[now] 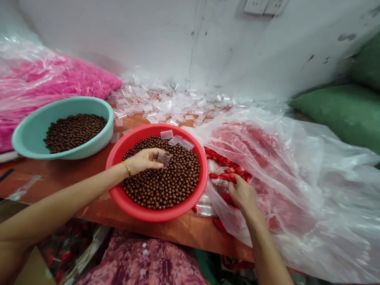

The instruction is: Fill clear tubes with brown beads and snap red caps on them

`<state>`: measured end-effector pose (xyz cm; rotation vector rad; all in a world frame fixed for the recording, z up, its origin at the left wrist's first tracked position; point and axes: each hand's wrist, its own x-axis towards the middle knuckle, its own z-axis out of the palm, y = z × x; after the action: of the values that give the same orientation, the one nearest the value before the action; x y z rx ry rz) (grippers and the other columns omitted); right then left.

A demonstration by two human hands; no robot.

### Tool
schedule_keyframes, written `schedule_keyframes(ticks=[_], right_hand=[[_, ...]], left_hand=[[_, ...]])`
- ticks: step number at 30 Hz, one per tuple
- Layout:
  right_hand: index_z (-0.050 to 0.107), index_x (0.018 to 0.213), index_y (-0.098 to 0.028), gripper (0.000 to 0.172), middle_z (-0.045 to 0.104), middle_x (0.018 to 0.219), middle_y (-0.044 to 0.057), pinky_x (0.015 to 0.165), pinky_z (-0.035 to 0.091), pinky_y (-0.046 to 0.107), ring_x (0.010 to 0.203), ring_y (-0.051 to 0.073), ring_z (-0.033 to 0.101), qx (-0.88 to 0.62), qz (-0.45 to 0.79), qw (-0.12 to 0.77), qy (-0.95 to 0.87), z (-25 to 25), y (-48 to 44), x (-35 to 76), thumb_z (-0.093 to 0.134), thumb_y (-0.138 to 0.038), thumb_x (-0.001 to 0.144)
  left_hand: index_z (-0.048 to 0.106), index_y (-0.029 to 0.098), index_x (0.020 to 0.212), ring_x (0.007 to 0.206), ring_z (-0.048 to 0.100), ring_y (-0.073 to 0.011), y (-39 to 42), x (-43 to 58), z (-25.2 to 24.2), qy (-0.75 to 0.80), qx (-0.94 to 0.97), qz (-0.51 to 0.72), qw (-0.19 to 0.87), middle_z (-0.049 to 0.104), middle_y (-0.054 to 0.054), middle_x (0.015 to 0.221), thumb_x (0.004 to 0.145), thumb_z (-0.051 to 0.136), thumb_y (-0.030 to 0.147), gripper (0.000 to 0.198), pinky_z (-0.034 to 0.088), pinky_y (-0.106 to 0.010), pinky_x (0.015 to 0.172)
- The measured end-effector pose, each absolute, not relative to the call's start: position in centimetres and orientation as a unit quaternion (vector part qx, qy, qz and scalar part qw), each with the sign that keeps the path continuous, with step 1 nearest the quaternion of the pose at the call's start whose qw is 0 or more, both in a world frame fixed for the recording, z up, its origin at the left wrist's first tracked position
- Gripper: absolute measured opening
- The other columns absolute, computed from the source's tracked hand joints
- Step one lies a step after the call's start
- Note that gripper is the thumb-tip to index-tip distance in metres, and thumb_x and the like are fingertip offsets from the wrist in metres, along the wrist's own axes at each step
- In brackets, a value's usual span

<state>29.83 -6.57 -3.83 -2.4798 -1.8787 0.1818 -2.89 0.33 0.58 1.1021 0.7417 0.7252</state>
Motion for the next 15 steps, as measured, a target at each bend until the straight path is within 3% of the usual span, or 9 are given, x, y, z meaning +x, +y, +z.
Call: schedule_keyframes(ticks=[4, 8, 11, 15], right_hand=[[0.051, 0.124, -0.015, 0.045, 0.07, 0.086, 0.011, 0.062, 0.043, 0.031, 0.077, 0.025, 0.065, -0.808, 0.076, 0.092, -0.577, -3.7, -7.0, 30.2, 0.038, -0.037, 0.087], [0.064, 0.096, -0.018, 0.041, 0.068, 0.074, 0.007, 0.061, 0.043, 0.031, 0.071, 0.024, 0.062, -0.812, 0.118, 0.183, -0.542, -2.4, -7.3, 29.5, 0.037, -0.048, 0.084], [0.065, 0.077, -0.019, 0.043, 0.064, 0.067, 0.004, 0.059, 0.042, 0.029, 0.064, 0.019, 0.058, -0.78, 0.151, 0.298, -0.529, -0.9, -7.1, 28.2, 0.041, -0.055, 0.081], [0.062, 0.07, -0.019, 0.045, 0.043, 0.044, -0.004, 0.04, 0.03, 0.022, 0.039, 0.01, 0.039, -0.679, 0.283, 0.487, -0.472, 1.5, -6.3, 25.4, 0.048, -0.061, 0.076]], left_hand=[[0.056, 0.013, 0.09, 0.075, 0.062, -0.0122, -0.1, -3.1, 1.1, 0.339, 0.472, 0.35, 0.735, 0.066, -0.003, 0.085, 0.054, 0.081, 0.026, 0.046, 0.05, -0.033, 0.079], [0.053, 0.014, 0.092, 0.081, 0.063, -0.0138, -0.2, -2.8, 1.3, 0.352, 0.518, 0.364, 0.689, 0.067, -0.005, 0.09, 0.061, 0.077, 0.025, 0.04, 0.05, -0.031, 0.078], [0.056, 0.014, 0.094, 0.088, 0.062, -0.014, -0.6, -2.6, 1.8, 0.36, 0.599, 0.37, 0.613, 0.066, -0.005, 0.091, 0.069, 0.068, 0.018, 0.028, 0.048, -0.031, 0.084], [0.059, 0.016, 0.095, 0.088, 0.059, -0.0143, -1.1, -2.2, 2.4, 0.373, 0.716, 0.324, 0.492, 0.065, -0.004, 0.094, 0.072, 0.06, 0.013, 0.023, 0.045, -0.032, 0.087]])
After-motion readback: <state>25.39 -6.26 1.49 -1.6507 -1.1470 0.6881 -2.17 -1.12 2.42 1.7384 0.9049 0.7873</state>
